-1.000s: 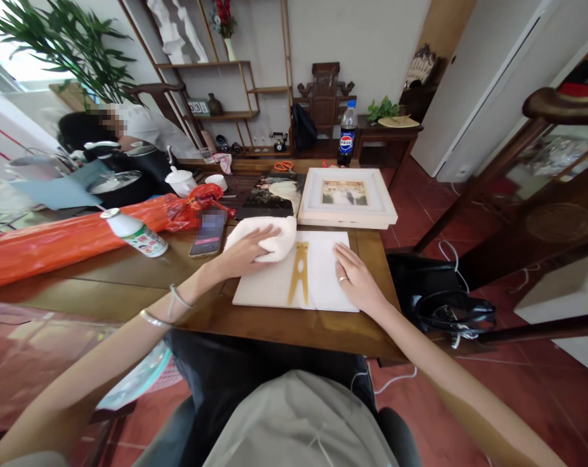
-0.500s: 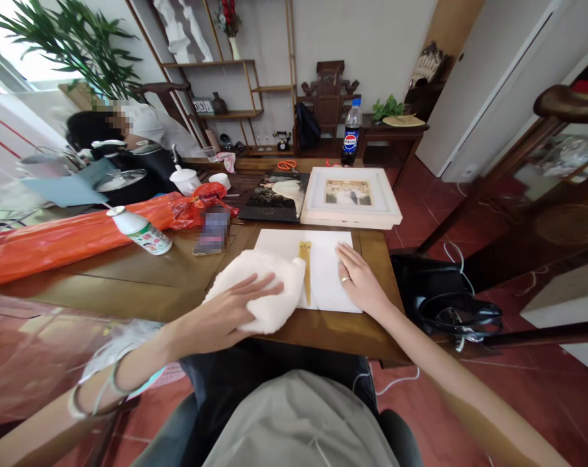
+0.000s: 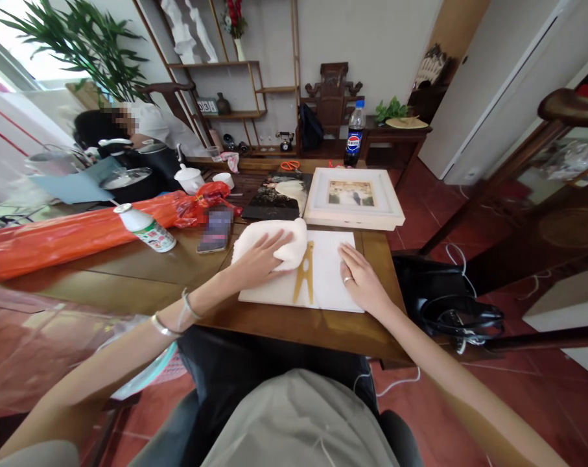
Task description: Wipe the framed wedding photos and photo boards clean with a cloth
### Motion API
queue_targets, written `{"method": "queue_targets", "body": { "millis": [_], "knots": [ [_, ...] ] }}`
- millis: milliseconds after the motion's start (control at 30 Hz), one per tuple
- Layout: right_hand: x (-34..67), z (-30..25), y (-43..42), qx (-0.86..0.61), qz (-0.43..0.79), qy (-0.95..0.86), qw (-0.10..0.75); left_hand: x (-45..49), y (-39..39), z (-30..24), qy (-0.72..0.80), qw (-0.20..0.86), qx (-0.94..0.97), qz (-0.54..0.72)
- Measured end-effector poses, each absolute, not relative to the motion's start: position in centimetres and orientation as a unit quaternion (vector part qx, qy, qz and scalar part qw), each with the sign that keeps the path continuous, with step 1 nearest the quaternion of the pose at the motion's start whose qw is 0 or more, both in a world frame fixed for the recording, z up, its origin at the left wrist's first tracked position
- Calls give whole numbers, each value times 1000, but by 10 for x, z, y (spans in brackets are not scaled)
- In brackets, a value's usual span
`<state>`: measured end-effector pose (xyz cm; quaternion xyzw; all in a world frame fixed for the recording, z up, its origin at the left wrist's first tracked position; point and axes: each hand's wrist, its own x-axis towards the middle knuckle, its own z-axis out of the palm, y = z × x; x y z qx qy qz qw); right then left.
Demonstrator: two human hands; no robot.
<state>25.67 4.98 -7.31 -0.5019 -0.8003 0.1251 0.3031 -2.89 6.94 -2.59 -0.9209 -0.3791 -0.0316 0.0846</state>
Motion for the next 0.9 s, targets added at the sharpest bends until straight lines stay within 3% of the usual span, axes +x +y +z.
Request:
{"method": "queue_targets", "body": {
  "millis": [167, 567, 900],
  "knots": [
    [257, -73, 49, -501, 135, -799, 305, -16, 68, -35, -391, 109, -912, -55],
    [256, -73, 49, -505, 143, -795, 304, -40, -53, -30, -347, 104, -929, -78],
    [256, -72, 48, -499, 148, -794, 312, -34, 45, -23, -362, 68, -929, -42]
  ]
}}
